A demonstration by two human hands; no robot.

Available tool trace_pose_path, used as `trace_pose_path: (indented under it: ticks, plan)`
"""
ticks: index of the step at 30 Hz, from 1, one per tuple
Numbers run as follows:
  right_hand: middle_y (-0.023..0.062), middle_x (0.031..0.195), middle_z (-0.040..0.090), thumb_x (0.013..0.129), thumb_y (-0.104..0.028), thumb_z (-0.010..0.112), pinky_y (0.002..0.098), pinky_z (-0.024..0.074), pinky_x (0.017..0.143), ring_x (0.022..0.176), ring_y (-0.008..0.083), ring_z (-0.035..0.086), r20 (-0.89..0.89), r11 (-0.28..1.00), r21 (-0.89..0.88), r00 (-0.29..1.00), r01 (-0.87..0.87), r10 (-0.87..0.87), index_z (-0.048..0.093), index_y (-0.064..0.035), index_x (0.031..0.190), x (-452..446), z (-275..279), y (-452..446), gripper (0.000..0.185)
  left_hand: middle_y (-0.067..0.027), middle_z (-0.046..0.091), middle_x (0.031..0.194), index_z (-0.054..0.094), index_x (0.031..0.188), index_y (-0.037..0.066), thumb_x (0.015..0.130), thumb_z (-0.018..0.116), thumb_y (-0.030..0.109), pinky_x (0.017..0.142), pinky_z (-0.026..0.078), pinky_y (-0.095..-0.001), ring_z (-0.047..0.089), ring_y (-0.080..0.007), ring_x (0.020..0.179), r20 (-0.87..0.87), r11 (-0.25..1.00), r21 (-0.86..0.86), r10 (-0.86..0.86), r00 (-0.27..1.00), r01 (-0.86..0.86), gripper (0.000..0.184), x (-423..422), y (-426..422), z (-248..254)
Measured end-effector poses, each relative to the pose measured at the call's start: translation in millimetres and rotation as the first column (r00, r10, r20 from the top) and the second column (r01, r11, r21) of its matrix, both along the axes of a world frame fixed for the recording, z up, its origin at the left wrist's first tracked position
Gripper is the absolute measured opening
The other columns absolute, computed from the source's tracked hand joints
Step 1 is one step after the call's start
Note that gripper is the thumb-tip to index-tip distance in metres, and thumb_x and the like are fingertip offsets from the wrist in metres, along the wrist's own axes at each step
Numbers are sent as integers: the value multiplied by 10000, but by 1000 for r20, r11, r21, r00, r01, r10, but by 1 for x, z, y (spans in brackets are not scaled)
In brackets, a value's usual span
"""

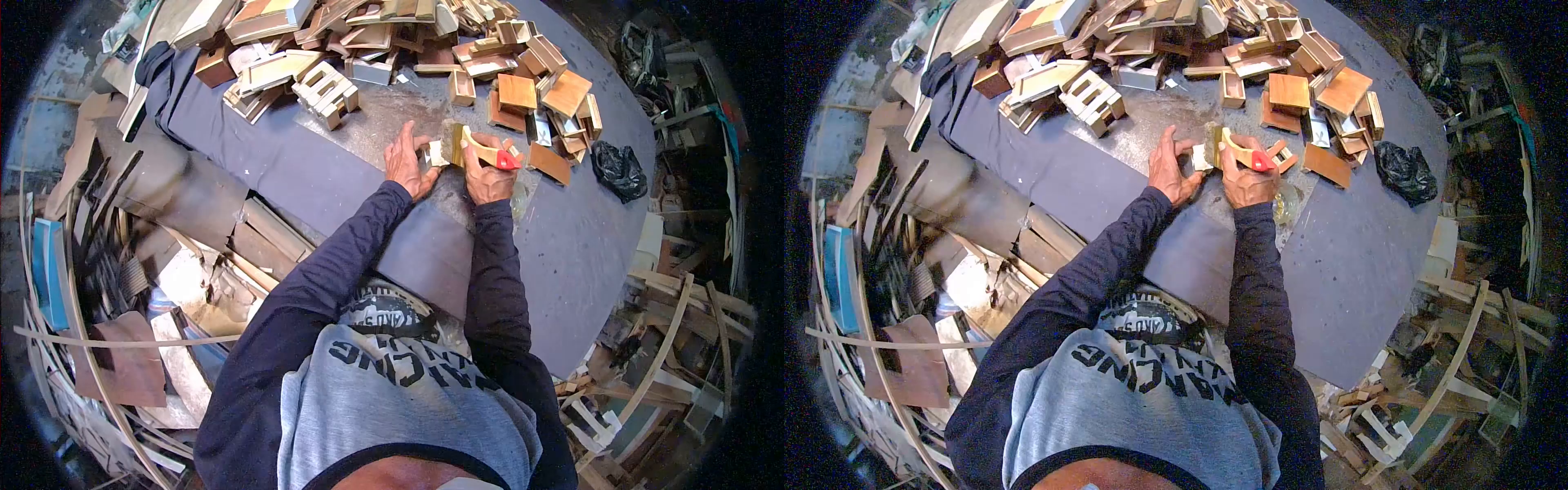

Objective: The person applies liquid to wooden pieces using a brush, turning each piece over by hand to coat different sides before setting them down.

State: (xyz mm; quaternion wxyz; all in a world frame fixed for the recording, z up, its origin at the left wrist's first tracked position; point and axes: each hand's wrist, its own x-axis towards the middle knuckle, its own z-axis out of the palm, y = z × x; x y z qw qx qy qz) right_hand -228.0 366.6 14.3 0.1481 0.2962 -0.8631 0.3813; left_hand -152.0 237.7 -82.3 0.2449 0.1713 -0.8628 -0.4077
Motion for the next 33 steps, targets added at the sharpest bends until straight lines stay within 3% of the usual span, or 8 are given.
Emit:
trace_pose_path:
  ticks: [5, 8, 12, 17, 22, 29, 30, 33]
  plan:
    - [102, 862, 698, 820, -224, 705, 330, 516, 721, 774, 235, 683, 77, 996, 75, 995, 53, -59, 673, -69, 934, 8, 19, -7, 196, -102, 609, 1196, 129, 1431, -43, 668, 745, 142, 1023, 269, -486, 498, -329, 1159, 13, 998, 56, -25, 1000, 25, 998, 2, -2, 2]
    - [89, 836, 683, 811, -210, 705, 324, 516, 706, 778, 247, 677, -134, 999, 19, 990, -38, 40, 669, -73, 914, 8, -8, -16, 175, -107, 616, 1184, 118, 1432, -48, 657, 746, 141, 1011, 297, -475, 505, -332, 1152, 22, 996, 82, -20, 1000, 18, 1015, 2, -2, 0]
    - [90, 829, 668, 802, -184, 684, 371, 519, 700, 765, 293, 661, 86, 982, -52, 978, -184, 188, 662, -80, 892, 16, 11, -10, 140, -115, 627, 1177, 84, 1436, -62, 639, 745, 133, 1000, 324, -475, 518, -351, 1141, 19, 990, 140, -32, 999, 29, 1053, 4, -7, -7]
    - [144, 764, 676, 793, -312, 668, 408, 519, 665, 721, 332, 665, 152, 979, 159, 983, -125, 101, 672, -99, 872, 10, 20, -9, 227, -106, 636, 1189, 64, 1436, -71, 632, 738, 116, 1002, 351, -468, 523, -362, 1155, -14, 983, 177, -36, 999, 38, 1066, 0, -6, -15]
    - [142, 745, 685, 775, -377, 686, 431, 515, 675, 706, 343, 667, 97, 988, 154, 995, -29, 14, 693, -105, 854, -13, 1, -36, 283, -144, 655, 1176, 94, 1427, -18, 684, 726, 109, 958, 460, -409, 603, -397, 1073, -23, 986, 164, 9, 1000, -5, 984, 3, -5, -14]
    - [130, 739, 676, 790, -293, 698, 374, 511, 633, 676, 317, 660, 12, 994, 91, 998, -63, 63, 685, -100, 861, 11, 5, -35, 206, -95, 655, 1173, 74, 1429, -63, 662, 751, 134, 1000, 391, -443, 561, -372, 1117, 58, 967, 254, -7, 998, -8, 1042, 3, -5, -12]
    - [118, 716, 668, 789, -278, 696, 371, 513, 626, 671, 308, 663, 114, 985, -78, 980, -154, 162, 675, -89, 855, 13, -2, -29, 201, -110, 661, 1166, 94, 1426, -44, 663, 747, 136, 984, 413, -438, 580, -381, 1091, 44, 983, 179, 18, 999, -26, 1020, 5, -3, -10]
    - [110, 750, 677, 797, -258, 686, 361, 517, 641, 695, 281, 674, 63, 989, 95, 992, -114, 108, 676, -86, 861, 12, 11, -7, 183, -120, 666, 1163, 128, 1417, -34, 662, 749, 143, 980, 421, -439, 587, -386, 1078, 13, 993, 102, 57, 998, -58, 994, 1, -7, -11]
